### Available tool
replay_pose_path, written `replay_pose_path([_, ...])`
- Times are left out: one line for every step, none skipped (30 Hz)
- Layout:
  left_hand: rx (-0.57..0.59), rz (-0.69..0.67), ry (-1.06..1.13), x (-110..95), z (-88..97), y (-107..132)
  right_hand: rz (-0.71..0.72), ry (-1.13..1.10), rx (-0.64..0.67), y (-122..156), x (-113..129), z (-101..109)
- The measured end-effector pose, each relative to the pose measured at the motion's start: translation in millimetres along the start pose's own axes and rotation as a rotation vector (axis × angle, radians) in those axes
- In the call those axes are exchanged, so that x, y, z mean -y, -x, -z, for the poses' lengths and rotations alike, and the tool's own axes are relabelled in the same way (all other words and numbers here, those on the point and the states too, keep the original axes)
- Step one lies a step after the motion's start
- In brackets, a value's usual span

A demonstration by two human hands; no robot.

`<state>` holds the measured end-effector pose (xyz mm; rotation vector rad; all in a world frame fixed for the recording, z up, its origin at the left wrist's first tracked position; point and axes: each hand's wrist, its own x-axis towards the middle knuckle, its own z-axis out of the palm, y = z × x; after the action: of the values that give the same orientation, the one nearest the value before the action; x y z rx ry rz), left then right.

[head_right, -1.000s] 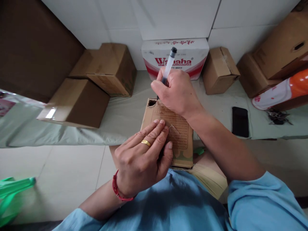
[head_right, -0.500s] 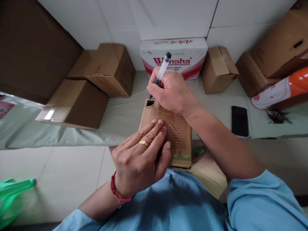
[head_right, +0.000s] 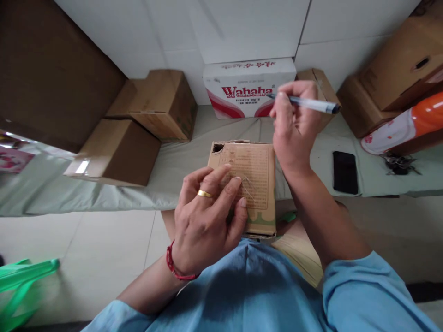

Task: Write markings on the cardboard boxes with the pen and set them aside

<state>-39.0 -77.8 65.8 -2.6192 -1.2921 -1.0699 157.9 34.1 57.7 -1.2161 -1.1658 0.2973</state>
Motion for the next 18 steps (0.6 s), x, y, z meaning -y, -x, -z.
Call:
replay_pose_path([0.013,0.011,-0.012,0,0.6,0,0.007,0.087,-0.031,5,-15,10])
replay_pose_path([0.025,0.016,-0.020,-1,0.8,1,0.000,0.193,-0.048,12,-33,20])
replay_pose_path([0.038,0.014,-0.026,-1,0.8,1,-0.030,0.344,-0.013,20,-52,32])
replay_pose_path([0.051,0.008,-0.031,-2,0.5,2,-0.065,0.524,0.055,29,-72,44])
replay_pose_path([0.062,-0.001,-0.040,-3,0.1,3,-0.096,0.697,0.120,39,-91,56])
replay_pose_path([0.068,-0.008,-0.051,-3,-0.4,3,-0.139,0.843,0.239,50,-109,68])
replay_pose_path([0.068,-0.014,-0.062,-3,-0.9,3,-0.182,0.967,0.354,59,-125,80])
replay_pose_path([0.066,-0.018,-0.070,-3,-1.3,3,-0.231,1.074,0.427,68,-138,90])
replay_pose_path([0.063,-0.020,-0.070,-2,-1.4,3,-0.265,1.152,0.502,75,-148,100])
replay_pose_path([0.062,-0.021,-0.062,-1,-1.3,3,-0.292,1.212,0.546,81,-155,108])
replay_pose_path([0.062,-0.021,-0.049,0,-0.7,2,-0.310,1.251,0.571,84,-160,114])
replay_pose_path([0.066,-0.020,-0.033,1,0.4,1,-0.322,1.268,0.587,85,-162,118])
replay_pose_path([0.076,-0.018,-0.016,4,2.1,0,-0.333,1.268,0.594,85,-164,121])
replay_pose_path([0.093,-0.019,0.008,6,4.3,-1,-0.344,1.257,0.598,83,-164,123])
replay_pose_path([0.116,-0.027,0.041,9,6.9,-2,-0.354,1.244,0.606,80,-163,124])
replay_pose_path([0.149,-0.037,0.085,12,9.8,-2,-0.363,1.226,0.612,77,-162,124])
replay_pose_path([0.184,-0.045,0.141,17,12.7,-1,-0.372,1.199,0.606,73,-160,125])
replay_pose_path([0.214,-0.043,0.203,21,15.3,0,-0.383,1.155,0.580,70,-157,125])
